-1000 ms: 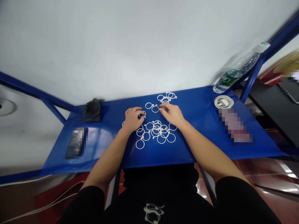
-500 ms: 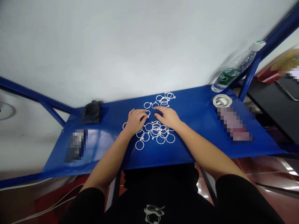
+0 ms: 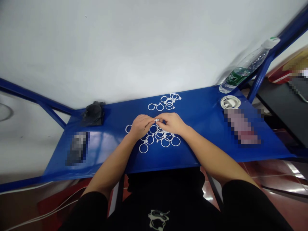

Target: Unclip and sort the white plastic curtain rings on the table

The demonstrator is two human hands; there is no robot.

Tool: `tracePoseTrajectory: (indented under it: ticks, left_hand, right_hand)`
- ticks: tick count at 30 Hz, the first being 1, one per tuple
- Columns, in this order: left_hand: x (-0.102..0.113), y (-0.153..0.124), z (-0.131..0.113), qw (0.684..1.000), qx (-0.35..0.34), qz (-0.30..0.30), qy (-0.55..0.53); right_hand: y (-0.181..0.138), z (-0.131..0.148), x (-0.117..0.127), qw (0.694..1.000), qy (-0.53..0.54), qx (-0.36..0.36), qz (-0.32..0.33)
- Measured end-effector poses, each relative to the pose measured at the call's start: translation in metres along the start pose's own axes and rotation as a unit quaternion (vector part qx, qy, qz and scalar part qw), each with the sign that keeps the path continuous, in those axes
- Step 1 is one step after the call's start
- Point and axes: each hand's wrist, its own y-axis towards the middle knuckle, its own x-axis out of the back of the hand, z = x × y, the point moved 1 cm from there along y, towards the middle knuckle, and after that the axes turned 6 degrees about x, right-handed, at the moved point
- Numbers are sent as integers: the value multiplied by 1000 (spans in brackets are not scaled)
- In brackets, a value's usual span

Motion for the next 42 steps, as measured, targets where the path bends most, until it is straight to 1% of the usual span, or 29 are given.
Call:
tracePoseTrajectory:
  ticks: [9, 12, 16, 25, 29, 34, 42]
  left_hand:
    - [1, 1, -3, 1000, -6, 11, 10]
    - [1, 1, -4, 1000, -15, 5, 4]
    - [1, 1, -4, 1000, -25, -1, 5]
    - [-3, 1, -10, 999, -25, 17, 11]
    - [-3, 1, -14, 999, -38, -7, 3]
    - [-1, 2, -17, 998, -54, -18, -13]
    - [-3, 0, -16, 999, -51, -13, -9]
  right_hand:
    - [-1, -1, 0, 999, -18, 25, -21]
    - [-1, -1, 0, 999, -17, 28, -28]
    - [0, -1, 1, 999, -10, 26, -23]
    - [-1, 1, -1, 999, 6, 5, -40]
    - [-1, 0, -1, 999, 10, 15, -35]
    - [1, 0, 0, 999, 9, 39, -21]
    - [2, -3, -1, 998, 38, 58, -6]
